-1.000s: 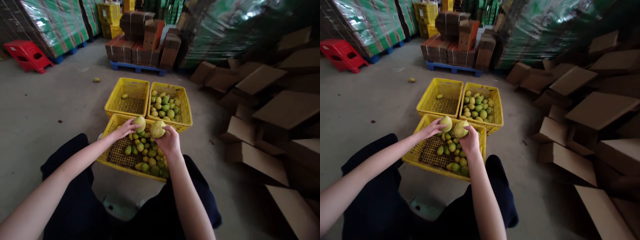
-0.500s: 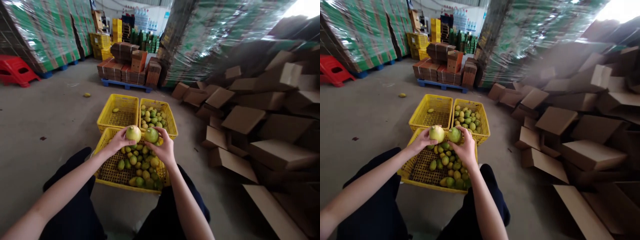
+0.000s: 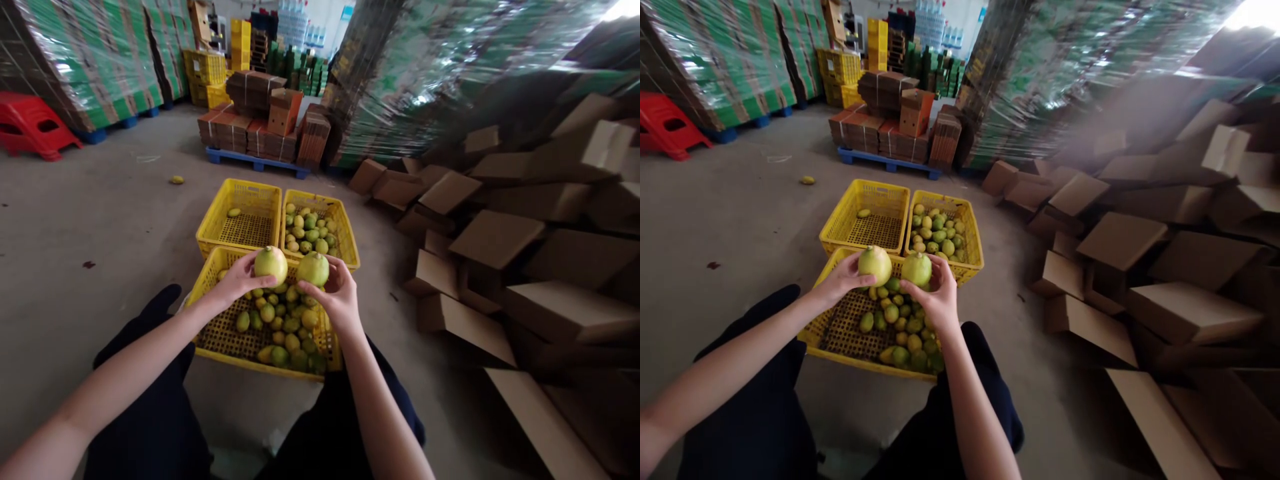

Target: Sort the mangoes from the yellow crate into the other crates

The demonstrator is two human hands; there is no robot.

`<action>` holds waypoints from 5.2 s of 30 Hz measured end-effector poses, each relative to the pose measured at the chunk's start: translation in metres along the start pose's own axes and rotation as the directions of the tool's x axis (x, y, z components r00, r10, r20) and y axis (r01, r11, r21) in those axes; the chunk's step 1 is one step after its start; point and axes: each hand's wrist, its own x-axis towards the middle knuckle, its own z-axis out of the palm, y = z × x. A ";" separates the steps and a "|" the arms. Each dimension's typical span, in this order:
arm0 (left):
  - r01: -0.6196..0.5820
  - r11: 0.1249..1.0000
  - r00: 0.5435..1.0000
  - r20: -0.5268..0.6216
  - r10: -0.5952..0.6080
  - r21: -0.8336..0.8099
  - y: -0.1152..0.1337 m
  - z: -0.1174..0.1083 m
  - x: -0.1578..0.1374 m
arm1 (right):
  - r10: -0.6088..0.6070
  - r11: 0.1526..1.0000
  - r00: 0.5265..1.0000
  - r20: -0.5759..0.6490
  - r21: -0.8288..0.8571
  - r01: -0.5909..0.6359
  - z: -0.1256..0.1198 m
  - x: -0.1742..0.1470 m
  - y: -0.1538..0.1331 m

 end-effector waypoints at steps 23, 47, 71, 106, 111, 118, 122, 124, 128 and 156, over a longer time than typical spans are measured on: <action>0.165 0.936 0.986 0.063 -0.152 -0.311 0.000 -0.004 -0.004 | 0.361 0.817 0.913 0.192 0.407 -0.408 0.011 0.006 0.005; 0.092 0.832 0.959 -0.176 -0.222 -0.548 0.011 0.015 -0.010 | -0.011 0.984 0.989 0.147 0.177 -0.015 0.026 -0.015 0.017; 0.220 0.550 0.847 -0.122 -0.517 -0.805 0.002 0.004 -0.013 | 0.680 0.413 0.688 0.253 0.643 -0.645 0.029 -0.004 0.026; 0.022 0.995 0.920 -0.388 -0.057 -0.095 -0.010 0.026 -0.021 | -0.060 0.994 0.979 0.192 -0.073 0.075 0.023 -0.018 0.018; 0.151 0.914 0.883 -0.364 -0.296 -0.378 -0.013 0.019 -0.016 | 0.029 0.998 0.988 0.150 -0.057 -0.020 0.025 -0.016 0.020; 0.337 0.643 0.767 -0.196 -0.611 -0.688 -0.022 0.004 -0.005 | 0.430 0.792 0.880 0.200 0.384 -0.474 0.034 -0.007 0.034; 0.252 0.650 0.828 -0.188 -0.528 -0.717 -0.014 0.006 -0.004 | 0.516 0.661 0.792 0.325 0.436 -0.610 0.035 -0.005 0.037; 0.239 0.640 0.839 -0.177 -0.515 -0.730 -0.009 0.006 -0.005 | 0.549 0.617 0.773 0.318 0.470 -0.631 0.034 -0.004 0.036; 0.209 0.655 0.841 -0.209 -0.499 -0.726 -0.005 0.006 -0.005 | 0.524 0.584 0.793 0.310 0.546 -0.600 0.029 -0.004 0.034; 0.185 0.568 0.929 -0.046 -0.368 -0.802 0.004 0.015 -0.014 | 0.271 0.686 0.792 0.547 0.467 -0.557 0.031 -0.008 0.032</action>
